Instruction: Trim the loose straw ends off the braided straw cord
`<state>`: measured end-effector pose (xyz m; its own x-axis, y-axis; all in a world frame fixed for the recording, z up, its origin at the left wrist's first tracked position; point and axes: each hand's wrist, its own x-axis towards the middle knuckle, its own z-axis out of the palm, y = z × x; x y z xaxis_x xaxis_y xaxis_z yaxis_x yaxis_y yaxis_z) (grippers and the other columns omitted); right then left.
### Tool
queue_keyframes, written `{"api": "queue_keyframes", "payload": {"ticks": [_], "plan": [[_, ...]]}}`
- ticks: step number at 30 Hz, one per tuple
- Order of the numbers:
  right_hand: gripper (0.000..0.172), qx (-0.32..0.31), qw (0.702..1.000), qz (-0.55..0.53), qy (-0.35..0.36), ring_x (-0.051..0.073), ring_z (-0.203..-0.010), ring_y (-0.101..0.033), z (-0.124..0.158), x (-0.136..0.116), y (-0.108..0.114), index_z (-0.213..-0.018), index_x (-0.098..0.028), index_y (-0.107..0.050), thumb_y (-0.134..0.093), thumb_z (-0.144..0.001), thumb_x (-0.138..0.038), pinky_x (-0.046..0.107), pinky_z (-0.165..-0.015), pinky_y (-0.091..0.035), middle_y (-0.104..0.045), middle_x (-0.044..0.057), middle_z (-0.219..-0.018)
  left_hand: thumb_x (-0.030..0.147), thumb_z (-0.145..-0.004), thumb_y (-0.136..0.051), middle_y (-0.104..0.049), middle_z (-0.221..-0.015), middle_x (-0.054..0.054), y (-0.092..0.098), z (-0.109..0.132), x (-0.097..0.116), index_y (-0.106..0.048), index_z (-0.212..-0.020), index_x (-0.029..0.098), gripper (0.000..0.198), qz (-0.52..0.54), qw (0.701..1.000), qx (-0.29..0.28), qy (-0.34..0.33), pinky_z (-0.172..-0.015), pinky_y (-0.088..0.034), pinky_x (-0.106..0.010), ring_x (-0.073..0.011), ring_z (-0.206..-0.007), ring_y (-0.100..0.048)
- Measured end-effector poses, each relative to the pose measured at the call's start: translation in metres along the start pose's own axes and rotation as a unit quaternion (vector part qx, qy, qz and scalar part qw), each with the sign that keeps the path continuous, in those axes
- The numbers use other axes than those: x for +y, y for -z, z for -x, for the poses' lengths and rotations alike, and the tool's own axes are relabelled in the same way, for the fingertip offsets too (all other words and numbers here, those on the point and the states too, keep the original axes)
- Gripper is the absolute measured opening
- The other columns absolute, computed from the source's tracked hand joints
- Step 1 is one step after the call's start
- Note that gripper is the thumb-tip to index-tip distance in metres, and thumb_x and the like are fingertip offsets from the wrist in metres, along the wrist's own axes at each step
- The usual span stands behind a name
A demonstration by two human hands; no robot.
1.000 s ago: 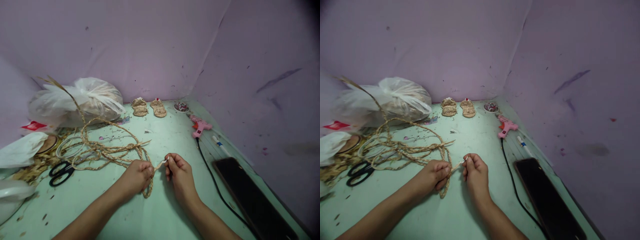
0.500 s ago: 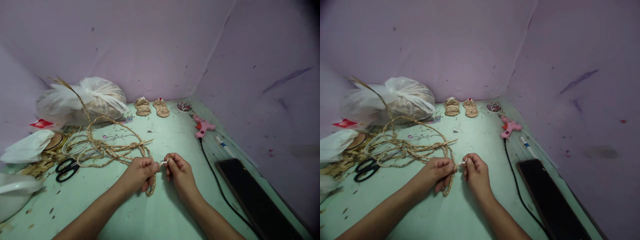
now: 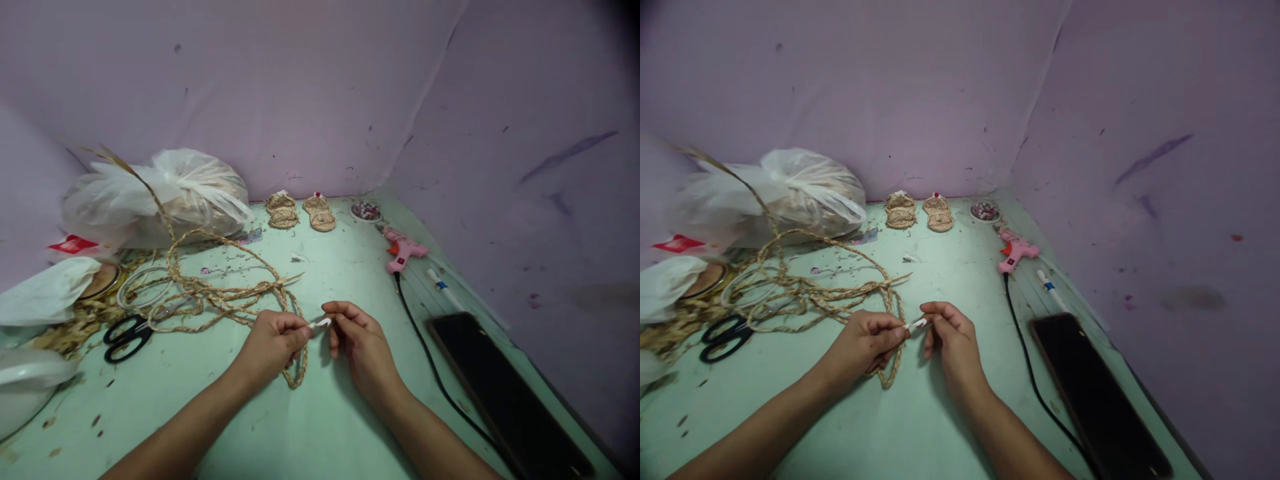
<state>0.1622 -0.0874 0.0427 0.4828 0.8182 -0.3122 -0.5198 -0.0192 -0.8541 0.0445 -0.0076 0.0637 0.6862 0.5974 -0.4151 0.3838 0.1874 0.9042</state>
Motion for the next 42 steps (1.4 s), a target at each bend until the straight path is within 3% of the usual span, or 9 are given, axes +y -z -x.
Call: {"api": "queue_keyframes", "payload": {"ticks": [3, 7, 14, 18, 25, 29, 33, 38, 42], "plan": [[0.022, 0.000, 1.000, 0.006, -0.018, 0.008, -0.042, -0.044, 0.000, -0.003, 0.002, -0.079, -0.015, -0.062, -0.058, -0.068, -0.035, 0.019, -0.033, -0.035, -0.056, 0.000, -0.061, 0.034, -0.067, -0.054, -0.040, -0.036, 0.005, 0.000, 0.000, 0.000, -0.056, -0.059, 0.011, 0.024, -0.001, 1.000, 0.007, 0.004, -0.034, -0.020, -0.019, -0.0037, -0.031, -0.028], [0.026, -0.036, 0.989, 0.139, -0.029, 0.007, -0.037, -0.041, -0.001, -0.005, 0.005, -0.071, -0.013, -0.063, -0.062, -0.066, -0.039, 0.019, -0.031, -0.031, -0.054, 0.000, -0.055, 0.035, -0.067, -0.054, -0.041, -0.036, 0.005, -0.001, 0.000, 0.000, -0.057, -0.060, 0.012, 0.025, 0.010, 1.000, 0.012, 0.005, -0.034, -0.020, -0.019, -0.0039, -0.031, -0.028], [0.014, -0.037, 0.954, 0.283, 0.096, 0.008, -0.043, -0.039, -0.001, 0.000, 0.006, -0.068, -0.017, -0.063, -0.055, -0.073, -0.026, 0.021, -0.043, -0.032, -0.050, -0.003, -0.050, 0.036, -0.068, -0.050, -0.035, -0.034, 0.006, 0.002, 0.000, -0.004, -0.053, -0.057, 0.013, 0.026, 0.026, 0.999, -0.039, -0.001, -0.035, -0.017, -0.019, -0.0040, -0.031, -0.025], [0.013, -0.051, 0.953, 0.269, 0.129, 0.010, -0.051, -0.044, 0.005, 0.002, 0.003, -0.072, -0.018, -0.061, -0.052, -0.076, -0.025, 0.022, -0.049, -0.035, -0.054, -0.001, -0.059, 0.033, -0.066, -0.051, -0.034, -0.035, 0.006, 0.004, -0.001, -0.003, -0.051, -0.053, 0.014, 0.023, -0.019, 0.998, -0.064, 0.001, -0.036, -0.016, -0.020, -0.0044, -0.033, -0.024], [0.015, -0.073, 0.963, 0.214, 0.149, 0.012, -0.058, -0.046, 0.009, 0.002, 0.001, -0.069, -0.018, -0.059, -0.050, -0.077, -0.026, 0.023, -0.056, -0.037, -0.051, -0.001, -0.060, 0.023, -0.063, -0.048, -0.029, -0.038, 0.006, 0.001, -0.001, 0.003, -0.043, -0.044, 0.015, 0.020, -0.097, 0.995, -0.013, -0.011, -0.040, -0.016, -0.020, -0.0049, -0.039, -0.022], [0.015, -0.088, 0.974, 0.177, 0.106, 0.011, -0.056, -0.045, 0.007, -0.001, 0.004, -0.082, -0.017, -0.062, -0.056, -0.074, -0.028, 0.023, -0.052, -0.038, -0.058, 0.002, -0.072, 0.025, -0.065, -0.049, -0.032, -0.043, 0.005, -0.001, -0.003, -0.004, -0.044, -0.047, 0.015, 0.021, -0.110, 0.992, 0.047, -0.041, -0.043, -0.020, -0.020, -0.0064, -0.045, -0.027], [0.037, -0.056, 0.996, 0.054, 0.053, 0.010, -0.053, -0.048, 0.000, -0.008, 0.009, -0.102, -0.020, -0.057, -0.060, -0.068, -0.031, 0.023, -0.046, -0.040, -0.060, 0.006, -0.095, 0.029, -0.068, -0.050, -0.034, -0.045, 0.005, -0.002, -0.003, -0.009, -0.050, -0.053, 0.014, 0.022, -0.102, 0.991, 0.068, -0.052, -0.043, -0.021, -0.019, -0.0064, -0.044, -0.028], [0.036, 0.017, 0.997, 0.070, -0.022, 0.008, -0.042, -0.047, -0.006, -0.017, 0.015, -0.080, -0.015, -0.062, -0.054, -0.071, -0.049, 0.019, -0.033, -0.034, -0.060, 0.004, -0.071, 0.028, -0.069, -0.050, -0.037, -0.044, 0.005, -0.002, 0.000, -0.008, -0.054, -0.057, 0.013, 0.020, -0.099, 0.992, 0.066, -0.049, -0.042, -0.022, -0.019, -0.0063, -0.043, -0.029], [0.048, -0.054, 0.971, 0.200, -0.120, 0.007, -0.031, -0.042, -0.004, -0.018, 0.014, -0.064, -0.012, -0.061, -0.049, -0.071, -0.058, 0.018, -0.028, -0.025, -0.055, 0.002, -0.050, 0.025, -0.068, -0.051, -0.045, -0.050, 0.002, -0.002, 0.002, -0.005, -0.056, -0.057, 0.012, 0.019, -0.111, 0.989, 0.059, -0.074, -0.047, -0.029, -0.019, -0.0075, -0.049, -0.037]]}}
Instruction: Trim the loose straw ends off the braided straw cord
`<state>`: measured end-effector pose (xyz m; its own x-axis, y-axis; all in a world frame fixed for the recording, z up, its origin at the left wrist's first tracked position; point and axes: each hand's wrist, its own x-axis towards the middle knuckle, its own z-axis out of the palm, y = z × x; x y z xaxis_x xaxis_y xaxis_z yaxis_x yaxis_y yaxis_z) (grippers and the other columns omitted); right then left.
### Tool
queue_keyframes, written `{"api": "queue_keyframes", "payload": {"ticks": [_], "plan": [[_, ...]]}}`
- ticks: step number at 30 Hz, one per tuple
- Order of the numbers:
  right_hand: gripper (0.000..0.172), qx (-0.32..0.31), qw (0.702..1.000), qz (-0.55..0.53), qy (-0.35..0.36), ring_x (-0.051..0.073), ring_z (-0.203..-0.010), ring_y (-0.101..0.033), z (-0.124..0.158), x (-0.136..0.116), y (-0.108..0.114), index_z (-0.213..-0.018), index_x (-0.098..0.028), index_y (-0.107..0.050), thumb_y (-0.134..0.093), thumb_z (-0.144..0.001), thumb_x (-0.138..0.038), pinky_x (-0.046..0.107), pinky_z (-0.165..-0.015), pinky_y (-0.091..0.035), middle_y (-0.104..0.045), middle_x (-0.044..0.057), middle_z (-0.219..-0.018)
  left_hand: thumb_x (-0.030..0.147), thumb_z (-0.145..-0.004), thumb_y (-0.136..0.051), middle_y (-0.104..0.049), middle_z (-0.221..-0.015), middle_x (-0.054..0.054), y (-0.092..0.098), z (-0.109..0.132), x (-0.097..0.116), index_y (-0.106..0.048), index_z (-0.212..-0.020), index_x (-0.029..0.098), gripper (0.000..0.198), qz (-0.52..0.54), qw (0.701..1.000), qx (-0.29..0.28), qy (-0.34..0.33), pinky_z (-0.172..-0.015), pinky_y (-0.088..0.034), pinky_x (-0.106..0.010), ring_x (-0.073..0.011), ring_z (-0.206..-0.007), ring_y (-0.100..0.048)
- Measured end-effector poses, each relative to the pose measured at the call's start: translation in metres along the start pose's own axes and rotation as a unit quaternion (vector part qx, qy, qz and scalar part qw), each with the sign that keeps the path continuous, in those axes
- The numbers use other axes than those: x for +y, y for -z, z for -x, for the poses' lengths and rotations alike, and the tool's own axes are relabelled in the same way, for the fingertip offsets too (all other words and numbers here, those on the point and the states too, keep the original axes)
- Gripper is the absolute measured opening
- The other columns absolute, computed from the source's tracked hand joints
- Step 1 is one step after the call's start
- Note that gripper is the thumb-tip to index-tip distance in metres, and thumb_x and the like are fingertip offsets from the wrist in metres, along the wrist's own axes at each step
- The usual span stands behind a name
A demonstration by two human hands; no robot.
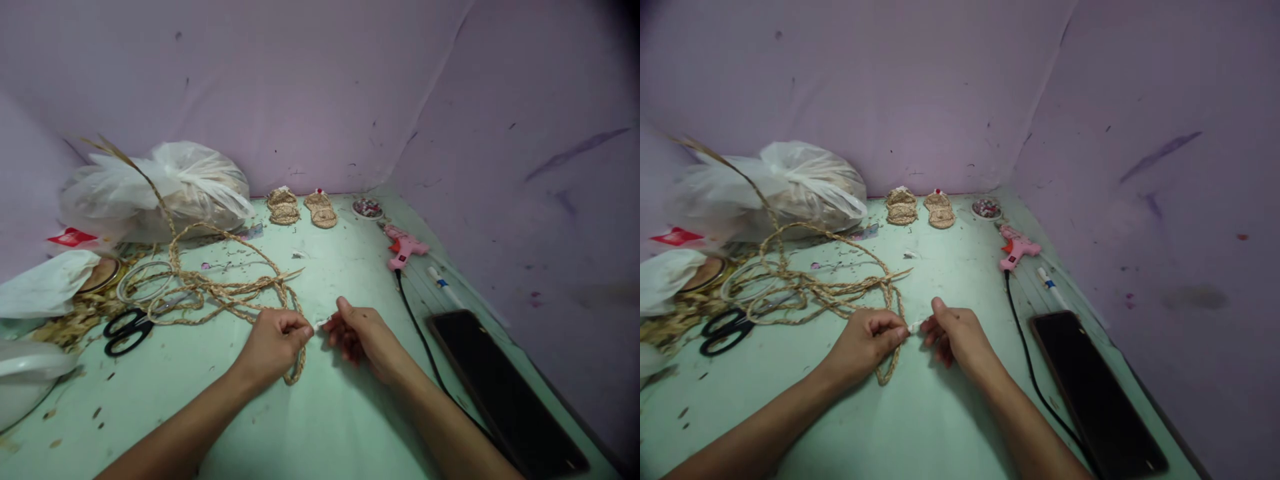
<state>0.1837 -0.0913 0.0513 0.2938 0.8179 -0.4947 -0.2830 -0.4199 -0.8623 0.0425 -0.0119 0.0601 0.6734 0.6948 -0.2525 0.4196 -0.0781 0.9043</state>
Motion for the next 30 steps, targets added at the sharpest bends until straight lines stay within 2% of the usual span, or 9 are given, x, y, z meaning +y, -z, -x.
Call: {"api": "queue_keyframes", "payload": {"ticks": [3, 7, 11, 15, 19, 23, 27, 30], "plan": [[0.044, -0.025, 0.999, 0.044, -0.005, 0.006, -0.030, -0.040, 0.0014, 0.0001, -0.0022, -0.057, -0.012, -0.059, -0.052, -0.071, -0.053, 0.018, -0.029, -0.024, -0.051, 0.000, -0.043, 0.024, -0.068, -0.051, -0.047, -0.050, 0.001, -0.0005, 0.0006, 0.0017, -0.058, -0.056, 0.012, 0.019, -0.006, 1.000, -0.011, -0.007, -0.049, -0.031, -0.019, -0.0080, -0.050, -0.039], [0.028, -0.019, 0.998, 0.061, 0.012, 0.005, -0.032, -0.038, 0.0008, 0.0015, -0.0037, -0.057, -0.013, -0.059, -0.060, -0.068, -0.039, 0.018, -0.031, -0.022, -0.050, -0.002, -0.043, 0.022, -0.067, -0.052, -0.050, -0.051, 0.000, -0.0016, 0.0008, 0.0017, -0.061, -0.057, 0.012, 0.017, -0.016, 1.000, -0.004, -0.004, -0.051, -0.033, -0.020, -0.0089, -0.052, -0.042], [0.017, 0.014, 0.993, 0.048, 0.106, 0.005, -0.038, -0.039, 0.0002, 0.0031, -0.0050, -0.066, -0.013, -0.066, -0.063, -0.065, -0.030, 0.019, -0.036, -0.027, -0.054, -0.002, -0.050, 0.023, -0.066, -0.051, -0.047, -0.049, 0.002, -0.0016, 0.0009, -0.0005, -0.059, -0.055, 0.012, 0.017, -0.027, 1.000, -0.001, 0.000, -0.049, -0.031, -0.019, -0.0084, -0.050, -0.040], [0.020, 0.066, 0.984, 0.042, 0.159, 0.007, -0.042, -0.041, 0.0014, 0.0022, -0.0058, -0.074, -0.015, -0.069, -0.063, -0.066, -0.032, 0.020, -0.040, -0.031, -0.057, 0.000, -0.054, 0.022, -0.068, -0.050, -0.041, -0.045, 0.003, -0.0016, -0.0001, -0.0023, -0.051, -0.049, 0.013, 0.021, -0.038, 0.999, -0.006, 0.003, -0.046, -0.027, -0.020, -0.0074, -0.046, -0.035], [0.032, 0.058, 0.987, 0.053, 0.137, 0.008, -0.042, -0.044, -0.0002, 0.0031, -0.0054, -0.082, -0.014, -0.065, -0.059, -0.068, -0.043, 0.020, -0.036, -0.031, -0.063, 0.005, -0.066, 0.023, -0.067, -0.051, -0.041, -0.046, 0.003, -0.0026, -0.0006, -0.0014, -0.053, -0.050, 0.013, 0.019, -0.030, 1.000, 0.004, 0.002, -0.046, -0.028, -0.019, -0.0075, -0.047, -0.036], [0.043, 0.051, 0.990, 0.104, 0.083, 0.006, -0.037, -0.042, -0.0027, 0.0052, -0.0041, -0.074, -0.012, -0.064, -0.051, -0.072, -0.053, 0.020, -0.033, -0.025, -0.061, 0.005, -0.063, 0.022, -0.067, -0.052, -0.045, -0.048, 0.002, -0.0037, 0.0007, -0.0009, -0.056, -0.053, 0.013, 0.017, -0.031, 0.999, 0.009, 0.001, -0.048, -0.030, -0.019, -0.0080, -0.049, -0.039], [0.042, 0.021, 0.984, 0.158, 0.081, 0.006, -0.036, -0.044, -0.0011, 0.0042, -0.0023, -0.068, -0.012, -0.063, -0.049, -0.075, -0.052, 0.019, -0.034, -0.026, -0.059, 0.004, -0.060, 0.021, -0.068, -0.052, -0.049, -0.051, 0.001, -0.0040, 0.0023, -0.0030, -0.059, -0.057, 0.013, 0.016, -0.033, 0.999, 0.004, -0.014, -0.050, -0.032, -0.019, -0.0085, -0.052, -0.043], [0.042, -0.028, 0.987, 0.146, 0.059, 0.006, -0.036, -0.045, 0.0009, 0.0017, -0.0009, -0.067, -0.013, -0.062, -0.046, -0.077, -0.050, 0.020, -0.034, -0.027, -0.061, 0.004, -0.062, 0.022, -0.069, -0.051, -0.050, -0.052, 0.001, -0.0039, 0.0029, -0.0043, -0.061, -0.058, 0.013, 0.017, -0.034, 0.999, -0.006, -0.028, -0.051, -0.033, -0.019, -0.0086, -0.053, -0.043]]}}
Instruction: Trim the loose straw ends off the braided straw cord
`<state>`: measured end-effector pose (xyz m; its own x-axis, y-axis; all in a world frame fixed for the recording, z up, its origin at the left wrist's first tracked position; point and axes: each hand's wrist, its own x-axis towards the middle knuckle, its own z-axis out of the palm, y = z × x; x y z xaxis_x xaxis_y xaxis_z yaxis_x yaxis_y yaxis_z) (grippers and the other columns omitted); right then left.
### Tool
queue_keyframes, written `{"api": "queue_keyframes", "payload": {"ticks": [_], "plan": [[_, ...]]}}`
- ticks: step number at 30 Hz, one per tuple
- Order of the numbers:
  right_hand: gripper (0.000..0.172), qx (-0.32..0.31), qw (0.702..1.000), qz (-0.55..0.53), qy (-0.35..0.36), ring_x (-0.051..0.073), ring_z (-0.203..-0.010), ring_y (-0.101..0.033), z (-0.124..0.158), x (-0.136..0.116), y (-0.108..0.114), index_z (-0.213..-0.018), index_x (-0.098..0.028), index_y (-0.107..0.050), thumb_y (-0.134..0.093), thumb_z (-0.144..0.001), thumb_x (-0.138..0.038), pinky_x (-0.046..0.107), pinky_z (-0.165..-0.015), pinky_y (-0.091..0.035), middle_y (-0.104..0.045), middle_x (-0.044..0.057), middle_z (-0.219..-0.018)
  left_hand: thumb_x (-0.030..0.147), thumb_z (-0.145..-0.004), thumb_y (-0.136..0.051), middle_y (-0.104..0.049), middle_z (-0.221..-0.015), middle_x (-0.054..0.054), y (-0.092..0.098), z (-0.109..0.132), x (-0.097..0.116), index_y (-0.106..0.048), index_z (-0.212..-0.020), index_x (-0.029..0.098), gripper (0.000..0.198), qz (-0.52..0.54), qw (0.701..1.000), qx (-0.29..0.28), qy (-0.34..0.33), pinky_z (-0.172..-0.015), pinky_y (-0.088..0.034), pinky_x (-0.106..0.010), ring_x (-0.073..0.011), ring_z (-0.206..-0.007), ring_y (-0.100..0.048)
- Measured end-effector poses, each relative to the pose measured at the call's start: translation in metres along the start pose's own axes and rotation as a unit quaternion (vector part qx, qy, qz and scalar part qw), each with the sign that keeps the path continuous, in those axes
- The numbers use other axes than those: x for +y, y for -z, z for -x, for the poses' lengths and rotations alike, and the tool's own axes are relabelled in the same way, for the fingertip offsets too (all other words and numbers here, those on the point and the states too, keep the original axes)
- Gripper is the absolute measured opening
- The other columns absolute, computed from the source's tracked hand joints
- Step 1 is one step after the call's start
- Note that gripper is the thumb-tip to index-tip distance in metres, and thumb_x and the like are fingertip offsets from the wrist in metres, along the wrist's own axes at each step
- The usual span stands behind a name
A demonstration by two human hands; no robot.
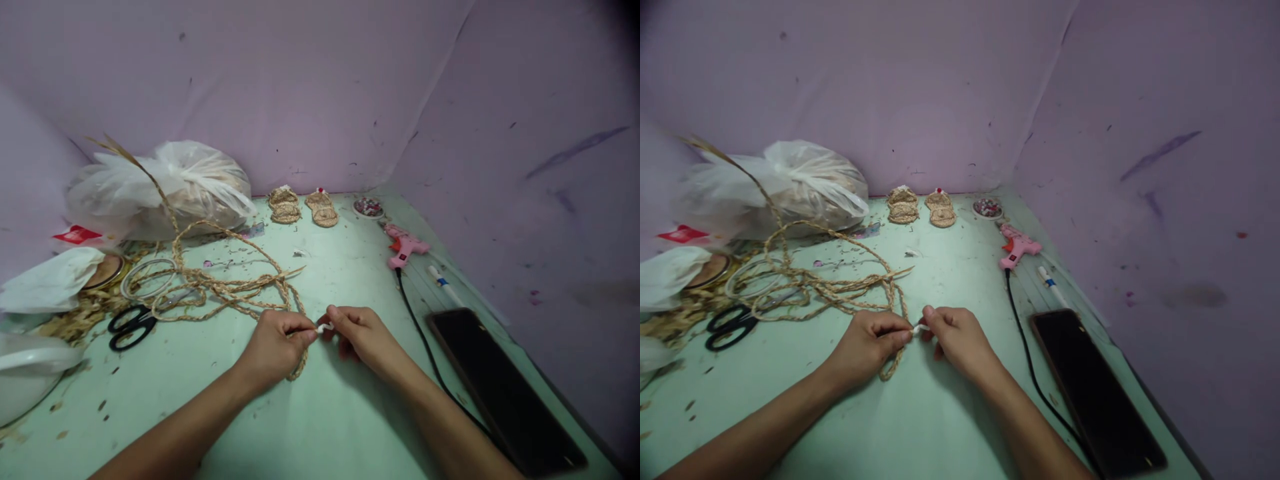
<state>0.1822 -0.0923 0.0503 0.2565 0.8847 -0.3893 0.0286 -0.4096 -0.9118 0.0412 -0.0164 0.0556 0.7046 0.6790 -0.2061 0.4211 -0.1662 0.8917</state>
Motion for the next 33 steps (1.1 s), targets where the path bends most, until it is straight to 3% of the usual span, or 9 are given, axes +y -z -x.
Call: {"api": "queue_keyframes", "payload": {"ticks": [6, 12, 17, 20, 23, 28, 33], "plan": [[0.030, -0.049, 0.993, -0.081, -0.068, 0.005, -0.033, -0.041, 0.002, -0.006, 0.005, -0.053, -0.014, -0.055, -0.059, -0.068, -0.039, 0.018, -0.032, -0.024, -0.051, -0.002, -0.045, 0.023, -0.069, -0.052, -0.054, -0.054, 0.000, -0.001, 0.000, -0.001, -0.066, -0.064, 0.012, 0.018, -0.003, 1.000, -0.008, 0.007, -0.051, -0.035, -0.019, -0.0096, -0.055, -0.045], [0.016, -0.028, 0.988, -0.144, -0.057, 0.005, -0.041, -0.043, 0.001, -0.007, 0.008, -0.064, -0.013, -0.059, -0.067, -0.059, -0.026, 0.018, -0.040, -0.030, -0.053, -0.003, -0.050, 0.022, -0.068, -0.052, -0.056, -0.054, 0.000, -0.001, 0.000, -0.001, -0.066, -0.065, 0.013, 0.016, -0.003, 1.000, -0.010, 0.021, -0.051, -0.035, -0.020, -0.0102, -0.055, -0.048], [0.012, 0.003, 0.990, -0.133, 0.037, 0.006, -0.046, -0.042, 0.002, -0.006, 0.006, -0.066, -0.015, -0.058, -0.065, -0.058, -0.018, 0.021, -0.045, -0.033, -0.051, -0.004, -0.052, 0.023, -0.068, -0.052, -0.051, -0.050, 0.001, -0.001, -0.001, -0.001, -0.061, -0.059, 0.013, 0.016, -0.004, 1.000, 0.002, 0.020, -0.049, -0.033, -0.019, -0.0087, -0.051, -0.044], [0.003, 0.006, 0.988, -0.070, 0.136, 0.009, -0.053, -0.045, 0.005, -0.006, 0.003, -0.066, -0.017, -0.057, -0.059, -0.064, -0.015, 0.023, -0.052, -0.036, -0.052, -0.002, -0.058, 0.024, -0.069, -0.050, -0.045, -0.044, 0.002, 0.001, -0.003, -0.002, -0.053, -0.050, 0.013, 0.021, 0.006, 1.000, 0.008, 0.022, -0.045, -0.030, -0.020, -0.0074, -0.045, -0.039], [0.007, -0.010, 0.975, 0.003, 0.220, 0.011, -0.062, -0.049, 0.009, -0.006, 0.003, -0.066, -0.018, -0.056, -0.054, -0.069, -0.012, 0.025, -0.058, -0.038, -0.055, 0.000, -0.065, 0.025, -0.068, -0.049, -0.042, -0.039, 0.003, 0.003, -0.004, -0.002, -0.049, -0.048, 0.014, 0.023, 0.049, 0.998, -0.009, 0.038, -0.042, -0.027, -0.019, -0.0061, -0.039, -0.035], [0.012, -0.027, 0.959, 0.100, 0.264, 0.013, -0.064, -0.052, 0.012, -0.007, 0.009, -0.066, -0.019, -0.054, -0.049, -0.071, -0.009, 0.026, -0.060, -0.040, -0.057, 0.001, -0.067, 0.029, -0.067, -0.048, -0.038, -0.034, 0.006, 0.005, -0.006, 0.004, -0.051, -0.053, 0.014, 0.021, 0.127, 0.987, -0.032, 0.089, -0.036, -0.021, -0.019, -0.0043, -0.031, -0.027], [0.020, 0.001, 0.926, 0.214, 0.311, 0.014, -0.066, -0.052, 0.008, -0.004, 0.020, -0.071, -0.020, -0.054, -0.043, -0.070, -0.004, 0.026, -0.061, -0.040, -0.057, 0.001, -0.071, 0.031, -0.065, -0.049, -0.035, -0.031, 0.007, 0.007, -0.006, 0.005, -0.049, -0.051, 0.014, 0.022, 0.132, 0.985, -0.050, 0.103, -0.034, -0.017, -0.018, -0.0033, -0.029, -0.024]]}}
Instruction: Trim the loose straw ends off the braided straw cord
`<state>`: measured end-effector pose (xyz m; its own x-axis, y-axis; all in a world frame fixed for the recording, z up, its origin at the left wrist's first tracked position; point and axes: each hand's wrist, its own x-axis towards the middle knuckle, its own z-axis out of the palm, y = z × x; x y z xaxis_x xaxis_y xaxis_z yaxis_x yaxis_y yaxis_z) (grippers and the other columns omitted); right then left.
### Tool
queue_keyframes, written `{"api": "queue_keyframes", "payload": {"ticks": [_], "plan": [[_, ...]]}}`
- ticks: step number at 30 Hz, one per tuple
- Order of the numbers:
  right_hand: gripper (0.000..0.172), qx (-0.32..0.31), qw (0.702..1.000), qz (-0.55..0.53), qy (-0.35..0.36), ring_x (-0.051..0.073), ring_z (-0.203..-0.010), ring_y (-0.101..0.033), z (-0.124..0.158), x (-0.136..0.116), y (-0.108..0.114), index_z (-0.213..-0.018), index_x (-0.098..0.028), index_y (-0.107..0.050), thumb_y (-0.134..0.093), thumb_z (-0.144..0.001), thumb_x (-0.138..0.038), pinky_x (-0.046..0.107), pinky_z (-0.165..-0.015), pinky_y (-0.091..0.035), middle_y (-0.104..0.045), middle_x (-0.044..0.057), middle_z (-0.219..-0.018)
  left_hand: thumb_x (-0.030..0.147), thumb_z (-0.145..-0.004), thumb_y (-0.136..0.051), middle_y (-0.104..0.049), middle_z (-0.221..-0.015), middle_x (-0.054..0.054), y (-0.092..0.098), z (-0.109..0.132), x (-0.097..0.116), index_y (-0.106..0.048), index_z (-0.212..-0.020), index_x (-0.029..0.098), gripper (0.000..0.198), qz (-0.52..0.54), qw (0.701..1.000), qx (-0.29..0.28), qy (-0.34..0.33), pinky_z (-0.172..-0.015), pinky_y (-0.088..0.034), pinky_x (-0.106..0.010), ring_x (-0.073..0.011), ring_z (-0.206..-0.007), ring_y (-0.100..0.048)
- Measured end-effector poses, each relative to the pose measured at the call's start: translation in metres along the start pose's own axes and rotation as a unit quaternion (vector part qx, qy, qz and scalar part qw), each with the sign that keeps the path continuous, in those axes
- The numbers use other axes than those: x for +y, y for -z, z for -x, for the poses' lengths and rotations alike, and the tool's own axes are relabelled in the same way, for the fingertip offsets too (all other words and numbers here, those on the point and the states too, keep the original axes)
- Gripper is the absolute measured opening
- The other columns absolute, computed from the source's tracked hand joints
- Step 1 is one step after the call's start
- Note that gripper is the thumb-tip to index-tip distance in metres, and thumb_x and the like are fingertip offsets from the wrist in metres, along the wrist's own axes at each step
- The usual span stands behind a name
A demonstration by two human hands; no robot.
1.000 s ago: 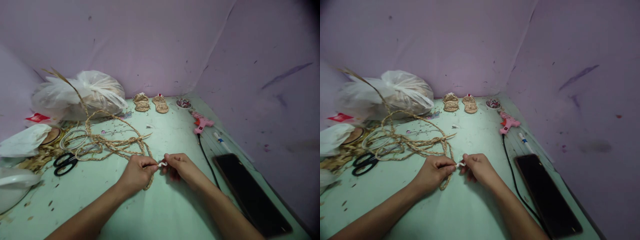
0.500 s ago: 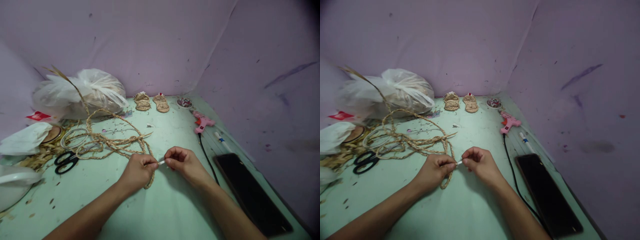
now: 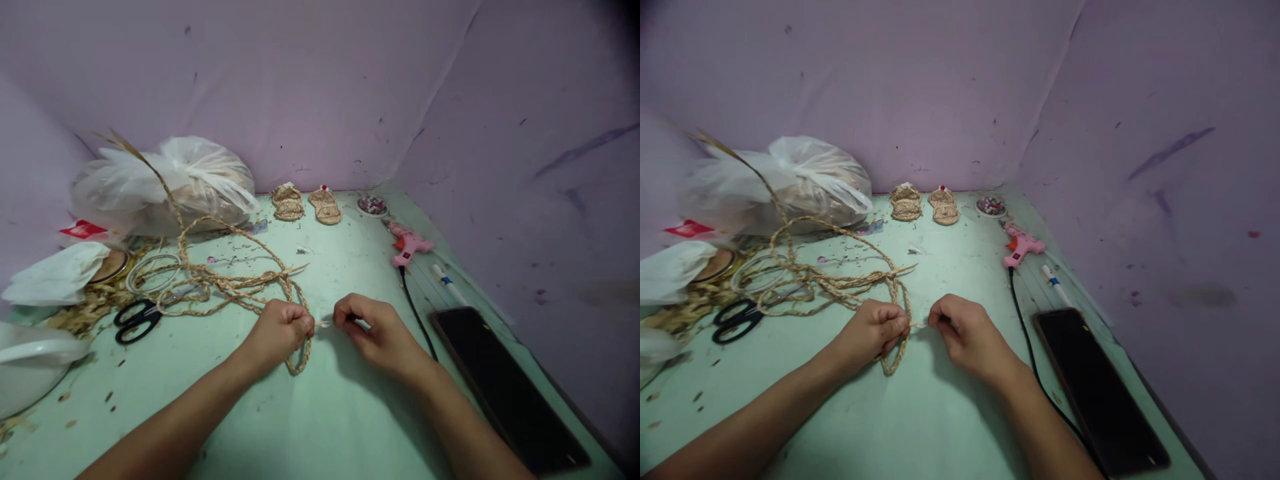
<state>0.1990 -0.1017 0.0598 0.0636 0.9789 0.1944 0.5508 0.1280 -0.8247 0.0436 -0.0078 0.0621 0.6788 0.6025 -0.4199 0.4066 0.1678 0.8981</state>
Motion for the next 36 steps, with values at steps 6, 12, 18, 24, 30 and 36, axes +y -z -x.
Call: {"api": "queue_keyframes", "payload": {"ticks": [6, 12, 18, 24, 30, 36], "plan": [[0.015, 0.148, 0.985, 0.086, -0.024, 0.016, -0.069, -0.052, -0.001, 0.011, 0.019, -0.074, -0.020, -0.053, -0.044, -0.073, -0.009, 0.028, -0.062, -0.039, -0.056, 0.003, -0.073, 0.034, -0.064, -0.051, -0.033, -0.029, 0.007, 0.004, -0.002, -0.001, -0.047, -0.051, 0.015, 0.024, 0.055, 0.998, 0.022, 0.027, -0.032, -0.020, -0.018, -0.0036, -0.027, -0.024], [0.021, 0.136, 0.987, 0.070, -0.057, 0.020, -0.080, -0.056, 0.000, 0.010, 0.009, -0.080, -0.022, -0.062, -0.046, -0.074, -0.011, 0.034, -0.073, -0.041, -0.063, 0.005, -0.081, 0.038, -0.068, -0.052, -0.035, -0.029, 0.008, 0.010, -0.003, 0.000, -0.048, -0.055, 0.015, 0.027, 0.130, 0.990, -0.001, 0.045, -0.033, -0.027, -0.018, -0.0022, -0.024, -0.020], [0.011, 0.151, 0.950, -0.172, -0.215, 0.015, -0.062, -0.056, -0.004, 0.004, -0.003, -0.078, -0.019, -0.062, -0.058, -0.069, -0.024, 0.029, -0.060, -0.042, -0.064, 0.004, -0.070, 0.041, -0.070, -0.053, -0.036, -0.031, 0.008, 0.014, -0.003, -0.002, -0.049, -0.058, 0.014, 0.030, 0.158, 0.987, -0.019, 0.040, -0.033, -0.028, -0.018, -0.0020, -0.025, -0.020], [0.017, 0.151, 0.919, -0.286, -0.224, 0.013, -0.061, -0.056, -0.005, -0.005, -0.013, -0.077, -0.019, -0.061, -0.065, -0.063, -0.027, 0.027, -0.059, -0.044, -0.064, 0.003, -0.072, 0.042, -0.071, -0.053, -0.030, -0.031, 0.010, 0.012, -0.002, -0.002, -0.050, -0.059, 0.014, 0.031, 0.140, 0.989, -0.020, 0.030, -0.035, -0.028, -0.019, -0.0021, -0.026, -0.019], [0.017, 0.158, 0.935, -0.264, -0.179, 0.014, -0.067, -0.058, -0.002, -0.012, -0.020, -0.080, -0.019, -0.059, -0.065, -0.065, -0.025, 0.028, -0.064, -0.045, -0.064, 0.003, -0.073, 0.039, -0.062, -0.064, -0.035, -0.045, 0.008, 0.013, 0.000, -0.003, -0.051, -0.066, 0.014, 0.029, 0.138, 0.990, -0.022, -0.013, -0.034, -0.023, -0.017, -0.0023, -0.034, -0.029], [0.020, 0.120, 0.923, -0.316, -0.185, 0.013, -0.064, -0.056, -0.002, -0.012, -0.034, -0.082, -0.019, -0.058, -0.066, -0.065, -0.027, 0.027, -0.062, -0.045, -0.061, 0.002, -0.069, 0.035, -0.059, -0.063, -0.044, -0.050, 0.005, 0.011, 0.000, 0.000, -0.059, -0.079, 0.012, 0.031, 0.084, 0.996, -0.013, -0.007, -0.035, -0.022, -0.018, -0.0035, -0.036, -0.031]]}}
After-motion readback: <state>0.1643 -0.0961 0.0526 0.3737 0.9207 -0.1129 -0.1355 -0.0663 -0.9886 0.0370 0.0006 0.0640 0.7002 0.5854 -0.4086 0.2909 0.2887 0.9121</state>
